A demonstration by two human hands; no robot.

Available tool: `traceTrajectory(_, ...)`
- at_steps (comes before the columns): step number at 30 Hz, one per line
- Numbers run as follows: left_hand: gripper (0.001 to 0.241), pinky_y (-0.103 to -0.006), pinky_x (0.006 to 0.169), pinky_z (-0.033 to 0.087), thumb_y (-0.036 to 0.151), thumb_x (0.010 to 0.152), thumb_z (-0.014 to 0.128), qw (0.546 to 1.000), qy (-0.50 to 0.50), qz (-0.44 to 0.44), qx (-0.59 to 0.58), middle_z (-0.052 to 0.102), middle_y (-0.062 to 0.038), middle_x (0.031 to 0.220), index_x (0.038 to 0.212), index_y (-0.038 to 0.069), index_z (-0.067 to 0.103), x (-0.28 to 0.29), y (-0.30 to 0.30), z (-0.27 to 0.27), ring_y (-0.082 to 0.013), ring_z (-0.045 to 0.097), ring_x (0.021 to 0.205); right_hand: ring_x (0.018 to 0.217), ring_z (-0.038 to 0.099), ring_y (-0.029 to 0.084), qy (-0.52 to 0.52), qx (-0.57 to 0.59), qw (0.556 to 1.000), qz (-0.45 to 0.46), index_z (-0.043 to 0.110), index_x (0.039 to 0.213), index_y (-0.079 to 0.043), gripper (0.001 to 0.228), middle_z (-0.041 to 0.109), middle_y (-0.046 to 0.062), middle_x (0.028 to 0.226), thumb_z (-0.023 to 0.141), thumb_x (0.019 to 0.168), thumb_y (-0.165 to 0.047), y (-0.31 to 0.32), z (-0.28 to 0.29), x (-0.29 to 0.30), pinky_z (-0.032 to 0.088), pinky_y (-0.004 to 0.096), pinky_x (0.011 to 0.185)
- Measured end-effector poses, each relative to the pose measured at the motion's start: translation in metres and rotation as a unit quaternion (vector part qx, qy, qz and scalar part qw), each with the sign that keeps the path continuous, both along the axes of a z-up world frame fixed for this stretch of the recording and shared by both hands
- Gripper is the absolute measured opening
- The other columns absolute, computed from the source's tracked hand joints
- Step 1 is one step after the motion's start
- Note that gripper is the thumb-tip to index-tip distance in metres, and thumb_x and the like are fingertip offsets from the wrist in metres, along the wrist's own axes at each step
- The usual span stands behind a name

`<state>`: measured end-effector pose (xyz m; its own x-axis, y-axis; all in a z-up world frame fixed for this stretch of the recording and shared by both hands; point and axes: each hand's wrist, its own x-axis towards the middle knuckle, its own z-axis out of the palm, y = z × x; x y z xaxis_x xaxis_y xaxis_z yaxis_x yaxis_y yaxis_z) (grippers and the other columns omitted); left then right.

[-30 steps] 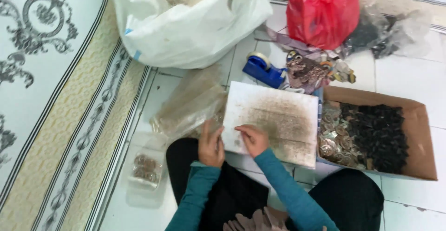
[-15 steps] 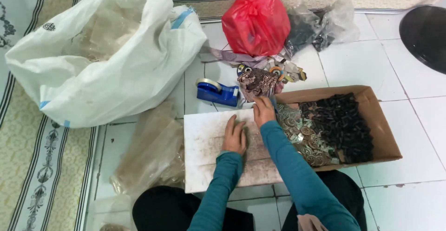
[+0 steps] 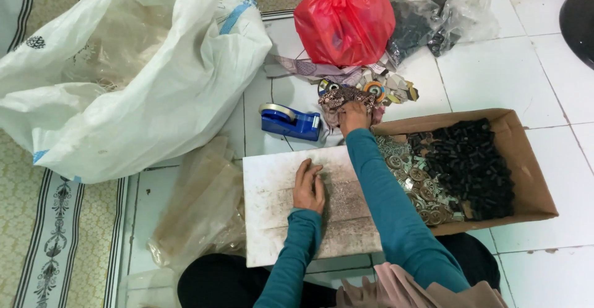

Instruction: Sorting and packaging small decorative metal accessories into plastic bags while sitting on the floor.

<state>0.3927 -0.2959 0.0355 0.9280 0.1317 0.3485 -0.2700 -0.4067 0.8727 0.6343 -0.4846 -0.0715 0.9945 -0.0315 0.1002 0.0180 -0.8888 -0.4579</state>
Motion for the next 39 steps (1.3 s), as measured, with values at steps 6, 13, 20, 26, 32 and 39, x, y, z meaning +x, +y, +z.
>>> traceTrajectory(6, 0.027, -0.0502, 0.098, 0.061, 0.011, 0.105, 0.047, 1.0, -0.004, 0.006, 0.017, 0.051, -0.013, 0.144, 0.125, 0.014, 0.065, -0.001, -0.002, 0.004, -0.039, 0.054, 0.133, 0.126, 0.058, 0.04, 0.024, 0.251, 0.968, 0.008, 0.058, 0.137, -0.018, 0.027, 0.066, 0.016, 0.129, 0.046, 0.113, -0.021, 0.016, 0.101, -0.101, 0.05, 0.058, 0.106)
traceTrajectory(13, 0.026, -0.0509, 0.107, 0.053, 0.009, 0.103, 0.049, 0.998, -0.023, 0.014, 0.051, 0.054, -0.017, 0.142, 0.121, 0.007, 0.068, 0.009, 0.0, -0.036, -0.0406, 0.055, 0.132, 0.114, 0.066, 0.032, 0.0, 0.373, 0.927, 0.04, 0.061, 0.128, -0.009, 0.021, 0.07, 0.015, 0.112, 0.052, 0.11, -0.017, 0.046, 0.119, -0.252, 0.051, 0.051, 0.103)
traceTrajectory(20, 0.025, -0.0523, 0.108, 0.049, 0.017, 0.104, 0.051, 1.0, -0.018, 0.001, -0.003, 0.058, -0.012, 0.139, 0.119, 0.012, 0.071, 0.009, 0.012, -0.042, -0.0404, 0.057, 0.129, 0.1, 0.066, 0.019, -0.022, 0.424, 0.904, 0.054, 0.067, 0.12, -0.011, 0.018, 0.073, 0.012, 0.1, 0.058, 0.106, -0.017, 0.051, 0.128, -0.342, 0.054, 0.045, 0.096)
traceTrajectory(26, 0.038, -0.0587, 0.111, 0.049, 0.001, 0.107, 0.041, 0.996, 0.036, -0.033, -0.078, 0.055, -0.015, 0.144, 0.131, 0.012, 0.068, -0.028, 0.023, -0.007, -0.0448, 0.052, 0.132, 0.091, 0.074, 0.02, 0.12, 0.459, 0.851, 0.227, 0.073, 0.117, -0.013, 0.018, 0.079, 0.01, 0.093, 0.068, 0.101, -0.017, 0.057, 0.128, -0.388, 0.057, 0.042, 0.091)
traceTrajectory(32, 0.035, -0.0517, 0.117, 0.044, 0.007, 0.105, 0.05, 0.982, 0.143, -0.068, -0.106, 0.054, -0.009, 0.149, 0.13, 0.019, 0.071, -0.063, 0.044, -0.01, -0.0361, 0.046, 0.141, 0.09, 0.067, 0.009, 0.195, 0.543, 0.77, 0.273, 0.074, 0.114, -0.01, 0.018, 0.08, 0.004, 0.096, 0.071, 0.098, -0.017, 0.039, 0.161, -0.376, 0.055, 0.035, 0.093)
traceTrajectory(39, 0.032, -0.0403, 0.106, 0.051, 0.029, 0.108, 0.054, 0.897, 0.287, 0.002, -0.337, 0.072, 0.005, 0.128, 0.136, 0.034, 0.069, -0.085, 0.051, -0.03, -0.0137, 0.068, 0.118, 0.14, 0.04, 0.057, -0.065, 0.253, 0.965, -0.004, 0.032, 0.165, -0.018, 0.069, 0.034, 0.033, 0.158, 0.059, 0.105, -0.039, -0.017, 0.185, -0.346, 0.035, 0.072, 0.111)
